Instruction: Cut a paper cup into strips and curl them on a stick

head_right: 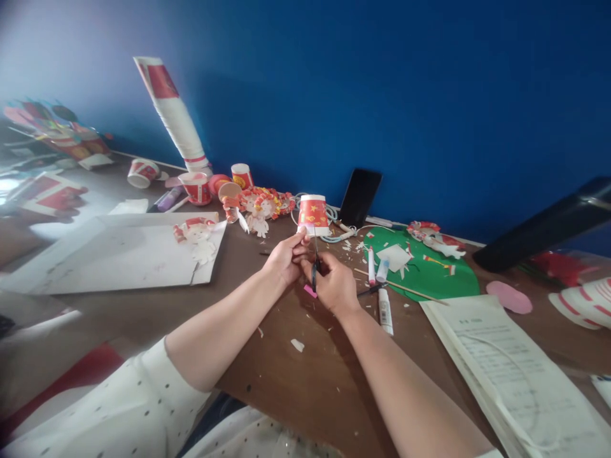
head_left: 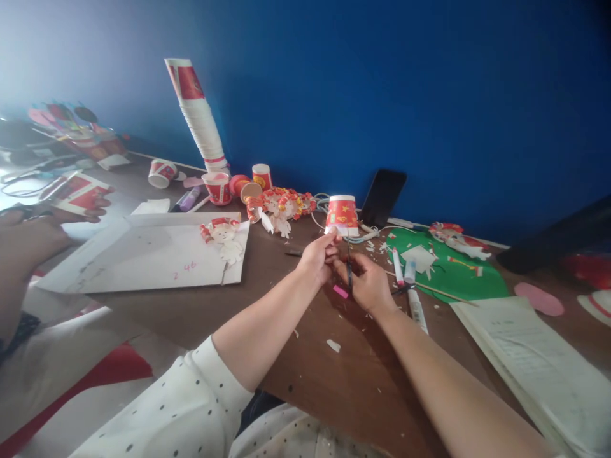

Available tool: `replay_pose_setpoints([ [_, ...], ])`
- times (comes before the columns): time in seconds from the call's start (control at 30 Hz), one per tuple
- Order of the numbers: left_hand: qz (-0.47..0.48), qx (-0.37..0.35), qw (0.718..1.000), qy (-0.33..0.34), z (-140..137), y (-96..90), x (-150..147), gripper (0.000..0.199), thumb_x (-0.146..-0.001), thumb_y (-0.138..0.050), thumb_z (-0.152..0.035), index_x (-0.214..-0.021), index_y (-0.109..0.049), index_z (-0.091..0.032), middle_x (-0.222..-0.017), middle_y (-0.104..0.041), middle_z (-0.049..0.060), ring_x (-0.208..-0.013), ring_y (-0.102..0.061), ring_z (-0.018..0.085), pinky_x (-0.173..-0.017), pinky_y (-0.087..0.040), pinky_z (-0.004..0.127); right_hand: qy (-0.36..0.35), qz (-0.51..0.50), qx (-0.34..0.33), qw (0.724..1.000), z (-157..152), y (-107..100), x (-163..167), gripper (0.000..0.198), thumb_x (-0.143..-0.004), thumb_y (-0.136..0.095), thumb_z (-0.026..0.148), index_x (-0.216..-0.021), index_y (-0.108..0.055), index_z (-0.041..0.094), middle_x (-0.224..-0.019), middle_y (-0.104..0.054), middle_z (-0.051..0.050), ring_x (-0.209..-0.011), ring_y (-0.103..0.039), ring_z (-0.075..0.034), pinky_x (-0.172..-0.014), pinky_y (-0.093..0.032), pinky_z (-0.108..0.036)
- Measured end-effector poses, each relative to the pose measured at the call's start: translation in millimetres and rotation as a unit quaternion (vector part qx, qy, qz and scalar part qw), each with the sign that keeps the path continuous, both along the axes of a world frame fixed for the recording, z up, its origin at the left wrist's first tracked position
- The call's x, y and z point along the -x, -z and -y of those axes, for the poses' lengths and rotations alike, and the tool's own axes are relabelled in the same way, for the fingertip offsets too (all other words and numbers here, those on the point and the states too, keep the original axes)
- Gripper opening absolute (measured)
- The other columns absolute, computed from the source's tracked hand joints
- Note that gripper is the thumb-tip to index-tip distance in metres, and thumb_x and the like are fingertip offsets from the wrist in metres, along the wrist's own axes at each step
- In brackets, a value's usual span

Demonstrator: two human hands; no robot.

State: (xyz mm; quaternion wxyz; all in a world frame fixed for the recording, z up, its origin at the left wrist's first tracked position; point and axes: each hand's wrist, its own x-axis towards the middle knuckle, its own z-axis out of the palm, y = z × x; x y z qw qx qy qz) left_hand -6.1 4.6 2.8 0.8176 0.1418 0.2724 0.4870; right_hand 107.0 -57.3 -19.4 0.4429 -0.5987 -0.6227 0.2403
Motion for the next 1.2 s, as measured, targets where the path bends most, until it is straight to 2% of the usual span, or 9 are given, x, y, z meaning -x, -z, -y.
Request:
replay_pose_setpoints([
  [0.27,0.010,0.008,1.000,0.012,-0.6,3.1,-0.2,0.024,-0.076,-0.071,-0.026,-0.067,-0.052,-0.014,-0.048,-0.032,-0.009,-0.034,-0.022,0.000,-0.032,-0.015,0.013,0.015,0.012,0.025,0.999,1.6,-2.9,-0.1,0.038,-0.077,-0.060,0.055,-0.092,-0.067,0.021,-0.071,-0.069,-0.003,-0.062,-0.060,-0.017,-0.058,-0.044,-0.027],
  [0.77,0.003,0.011,1.000,0.012,0.9,-0.9,0.1,0.029,-0.076,-0.071,-0.032,-0.066,-0.053,-0.013,-0.048,-0.031,-0.009,-0.034,-0.020,-0.001,-0.032,-0.015,0.012,0.002,-0.009,0.010,1.000,1.8,-2.9,1.4,0.037,-0.078,-0.060,0.054,-0.086,-0.066,0.018,-0.063,-0.063,-0.001,-0.055,-0.053,-0.014,-0.052,-0.040,-0.024],
  [1.03,0.013,0.010,1.000,0.006,0.9,-0.4,0.1,0.023,-0.076,-0.071,-0.025,-0.067,-0.053,-0.012,-0.049,-0.035,-0.008,-0.034,-0.023,-0.001,-0.031,-0.015,0.012,-0.002,-0.015,-0.004,1.000,3.3,-3.7,2.0,0.037,-0.078,-0.059,0.053,-0.084,-0.065,0.017,-0.058,-0.059,0.000,-0.052,-0.049,-0.013,-0.050,-0.039,-0.024],
  [1.2,0.027,0.007,1.000,-0.005,-0.2,0.7,-0.2,0.022,-0.074,-0.073,-0.021,-0.068,-0.053,-0.012,-0.057,-0.047,-0.005,-0.035,-0.027,-0.002,-0.030,-0.016,0.011,0.002,0.001,-0.013,1.000,3.7,-5.7,2.6,0.036,-0.079,-0.058,0.051,-0.084,-0.066,0.016,-0.060,-0.061,-0.001,-0.054,-0.051,-0.013,-0.052,-0.040,-0.024],
])
